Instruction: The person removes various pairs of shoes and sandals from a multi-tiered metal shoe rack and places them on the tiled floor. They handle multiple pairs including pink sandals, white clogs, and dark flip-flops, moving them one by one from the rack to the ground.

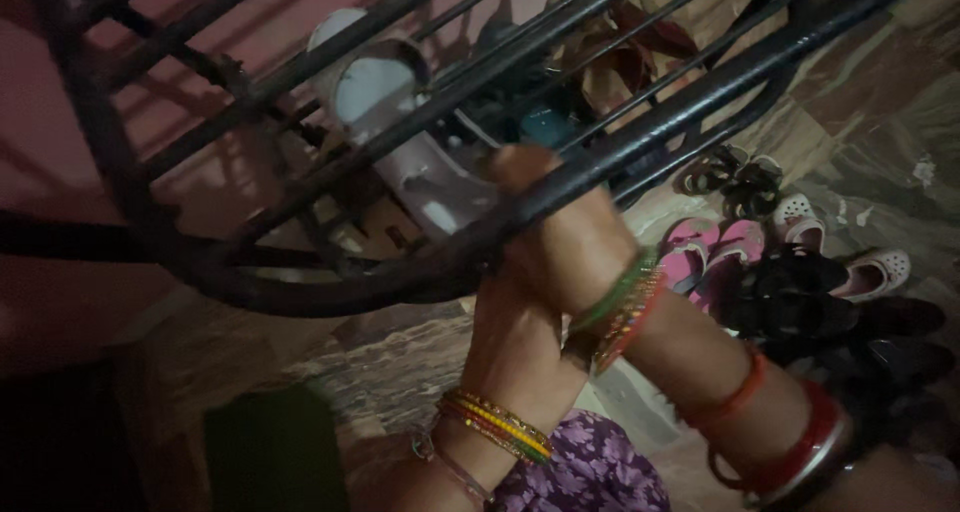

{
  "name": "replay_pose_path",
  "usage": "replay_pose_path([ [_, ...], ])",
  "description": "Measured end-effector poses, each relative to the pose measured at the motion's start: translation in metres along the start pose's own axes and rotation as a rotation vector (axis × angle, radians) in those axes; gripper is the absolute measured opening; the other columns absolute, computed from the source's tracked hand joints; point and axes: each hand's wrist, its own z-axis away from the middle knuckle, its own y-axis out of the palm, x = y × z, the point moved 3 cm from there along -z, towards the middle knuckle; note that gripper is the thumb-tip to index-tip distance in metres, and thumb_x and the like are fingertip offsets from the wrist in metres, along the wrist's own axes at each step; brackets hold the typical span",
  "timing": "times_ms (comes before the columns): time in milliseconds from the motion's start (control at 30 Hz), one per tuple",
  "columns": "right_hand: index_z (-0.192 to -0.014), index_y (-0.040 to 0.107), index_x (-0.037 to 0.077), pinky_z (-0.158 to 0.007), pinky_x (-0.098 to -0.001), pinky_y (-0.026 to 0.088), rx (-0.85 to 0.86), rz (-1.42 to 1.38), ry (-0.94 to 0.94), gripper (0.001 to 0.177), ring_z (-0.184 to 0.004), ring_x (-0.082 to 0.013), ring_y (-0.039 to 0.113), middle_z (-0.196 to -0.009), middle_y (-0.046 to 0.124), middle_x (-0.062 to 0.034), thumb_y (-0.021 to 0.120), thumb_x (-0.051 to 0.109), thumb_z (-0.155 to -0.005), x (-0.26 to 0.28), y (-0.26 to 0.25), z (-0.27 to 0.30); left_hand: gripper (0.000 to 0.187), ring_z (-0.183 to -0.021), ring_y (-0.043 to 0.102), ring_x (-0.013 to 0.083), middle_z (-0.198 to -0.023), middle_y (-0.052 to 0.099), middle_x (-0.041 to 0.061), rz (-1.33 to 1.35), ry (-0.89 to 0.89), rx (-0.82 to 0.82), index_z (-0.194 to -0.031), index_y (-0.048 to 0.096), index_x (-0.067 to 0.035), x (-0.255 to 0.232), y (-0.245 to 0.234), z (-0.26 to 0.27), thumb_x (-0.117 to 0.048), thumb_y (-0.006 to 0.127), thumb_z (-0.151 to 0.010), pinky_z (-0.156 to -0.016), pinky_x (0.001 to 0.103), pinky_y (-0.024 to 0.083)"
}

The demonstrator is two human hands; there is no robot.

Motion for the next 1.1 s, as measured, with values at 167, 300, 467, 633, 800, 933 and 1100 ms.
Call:
replay_pose_path([
  [167,-0.107,0.069,0.0,-0.074,-0.0412,0.058,0.016,1.017,-0.688,0.032,-0.089,-0.0332,0.072,-0.103,0.07,-0.0191,0.081,0.005,-0.077,0.054,-0.03,0.026,0.063,-0.119,0.054,0.0454,-0.13,0.056,0.028,-0.025,-0.144,0.198,-0.13,0.058,0.006,-0.009,0.003,-0.015,-0.016,0.078,-0.074,-0.102,0.053,0.041],
  [300,-0.111,0.068,0.001,-0.075,-0.0386,0.061,-0.072,1.054,-0.641,0.032,-0.089,-0.0292,0.076,-0.098,0.071,-0.0167,0.083,0.004,-0.083,0.07,-0.051,0.032,0.061,-0.12,0.053,0.0453,-0.127,0.057,0.029,-0.049,-0.024,0.136,-0.127,0.058,0.009,-0.025,0.011,-0.031,-0.018,0.079,-0.076,-0.105,0.053,0.04],
  [467,-0.116,0.063,-0.004,-0.077,-0.0384,0.061,-0.148,1.14,-0.705,0.042,-0.094,-0.0316,0.075,-0.103,0.07,-0.0194,0.084,0.002,-0.08,0.082,-0.082,0.045,0.052,-0.118,0.056,0.041,-0.12,0.063,0.023,-0.034,-0.024,0.205,-0.124,0.062,0.005,-0.036,0.026,-0.048,-0.023,0.075,-0.082,-0.104,0.051,0.043],
  [633,-0.113,0.064,-0.004,-0.071,-0.0387,0.058,-0.267,1.213,-0.588,0.039,-0.088,-0.0297,0.075,-0.097,0.07,-0.018,0.086,0.005,-0.081,0.084,-0.118,0.063,0.038,-0.115,0.056,0.0383,-0.113,0.065,0.02,-0.16,-0.003,0.326,-0.107,0.071,-0.002,-0.053,0.04,-0.066,-0.031,0.07,-0.081,-0.102,0.051,0.042],
  [800,-0.112,0.068,-0.003,-0.071,-0.0397,0.057,-0.361,1.313,-0.551,0.035,-0.086,-0.0295,0.075,-0.097,0.071,-0.0169,0.086,0.008,-0.083,0.084,-0.151,0.083,0.035,-0.118,0.056,0.0351,-0.112,0.066,0.018,-0.265,0.02,0.374,-0.092,0.078,-0.007,-0.074,0.056,-0.082,-0.039,0.069,-0.081,-0.105,0.051,0.039],
  [933,-0.111,0.066,-0.002,-0.073,-0.0359,0.06,-0.433,1.303,-0.487,0.037,-0.088,-0.0268,0.075,-0.098,0.071,-0.0161,0.086,0.014,-0.085,0.082,-0.171,0.102,0.037,-0.122,0.053,0.0343,-0.116,0.064,0.017,-0.35,0.028,0.398,-0.091,0.079,-0.009,-0.087,0.067,-0.091,-0.044,0.071,-0.081,-0.109,0.052,0.035],
  [1100,-0.111,0.067,-0.004,-0.067,-0.0372,0.058,-0.483,1.36,-0.435,0.038,-0.084,-0.028,0.075,-0.096,0.072,-0.0184,0.084,0.009,-0.08,0.078,-0.185,0.133,0.044,-0.129,0.048,0.0346,-0.125,0.06,0.018,-0.321,0.082,0.37,-0.104,0.074,-0.005,-0.1,0.08,-0.091,-0.041,0.073,-0.079,-0.111,0.051,0.035],
])
